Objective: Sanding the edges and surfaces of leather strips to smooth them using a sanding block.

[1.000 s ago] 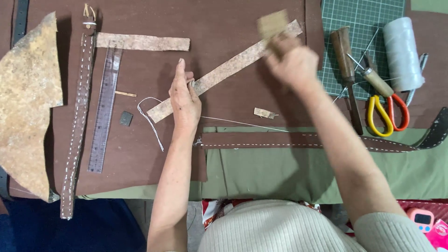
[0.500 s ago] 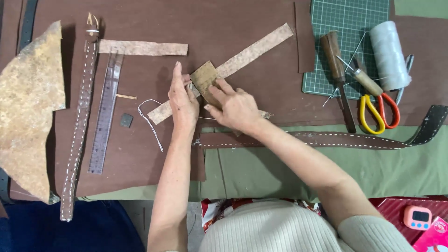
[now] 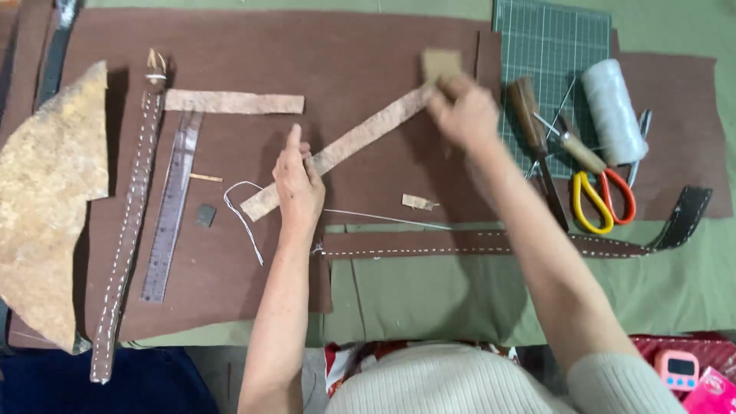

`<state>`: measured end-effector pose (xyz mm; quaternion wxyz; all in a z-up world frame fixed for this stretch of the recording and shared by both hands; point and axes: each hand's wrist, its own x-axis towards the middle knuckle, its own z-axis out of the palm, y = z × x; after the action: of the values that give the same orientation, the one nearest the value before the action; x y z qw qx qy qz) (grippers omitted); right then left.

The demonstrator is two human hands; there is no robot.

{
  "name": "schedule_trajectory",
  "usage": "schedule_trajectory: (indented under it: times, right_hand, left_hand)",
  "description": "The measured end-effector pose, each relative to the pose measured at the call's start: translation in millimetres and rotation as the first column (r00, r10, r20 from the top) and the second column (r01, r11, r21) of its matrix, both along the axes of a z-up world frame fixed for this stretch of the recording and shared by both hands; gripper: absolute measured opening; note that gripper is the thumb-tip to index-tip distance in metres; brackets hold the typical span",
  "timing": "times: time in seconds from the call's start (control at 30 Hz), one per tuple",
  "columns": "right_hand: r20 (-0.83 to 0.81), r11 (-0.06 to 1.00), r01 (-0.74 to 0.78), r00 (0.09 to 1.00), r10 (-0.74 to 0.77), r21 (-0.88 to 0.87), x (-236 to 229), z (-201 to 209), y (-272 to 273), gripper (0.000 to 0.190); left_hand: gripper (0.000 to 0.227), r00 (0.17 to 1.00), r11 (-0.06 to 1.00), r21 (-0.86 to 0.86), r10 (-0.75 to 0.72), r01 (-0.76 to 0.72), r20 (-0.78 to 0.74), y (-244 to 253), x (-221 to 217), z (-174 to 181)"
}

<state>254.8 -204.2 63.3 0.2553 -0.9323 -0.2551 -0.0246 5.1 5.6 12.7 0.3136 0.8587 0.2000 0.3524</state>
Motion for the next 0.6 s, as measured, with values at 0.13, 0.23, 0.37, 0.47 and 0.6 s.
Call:
schedule_trajectory:
  times: [0.13, 0.23, 0.37, 0.47, 0.6]
  right_hand:
    - [0.134, 0.968, -0.248, 0.961, 0.243, 0.021, -108.6, -6.8, 9.5, 0.045]
    - [0.097, 0.946, -0.323, 0.941, 0.323, -0.016, -137.0, -11.8, 27.4, 0.052]
    - [0.063, 0.909, -0.391, 0.913, 0.402, -0.145, -149.6, -12.3, 42.5, 0.058]
    - [0.055, 0.903, -0.358, 0.923, 0.381, -0.240, -122.2, 35.2, 39.9, 0.043]
    - [-0.018, 0.942, -0.153, 0.988, 0.154, -0.300, -3.4, 6.5, 40.4, 0.061]
  left_hand:
    - [0.058, 0.988, 0.990, 0.140, 0.054, -0.034, -0.143, -10.4, -11.1, -5.3]
    - [0.037, 0.975, 0.980, 0.201, 0.042, 0.003, -0.217, 6.0, -14.3, -13.8]
    - [0.025, 0.984, 0.987, 0.138, -0.055, 0.078, -0.167, 7.9, -21.8, 1.2]
    - [0.025, 0.987, 0.989, 0.131, -0.045, 0.065, -0.151, 6.6, -22.8, -9.8]
    - [0.036, 0.988, 0.982, 0.146, -0.105, 0.121, -0.116, 1.7, -23.7, 15.5]
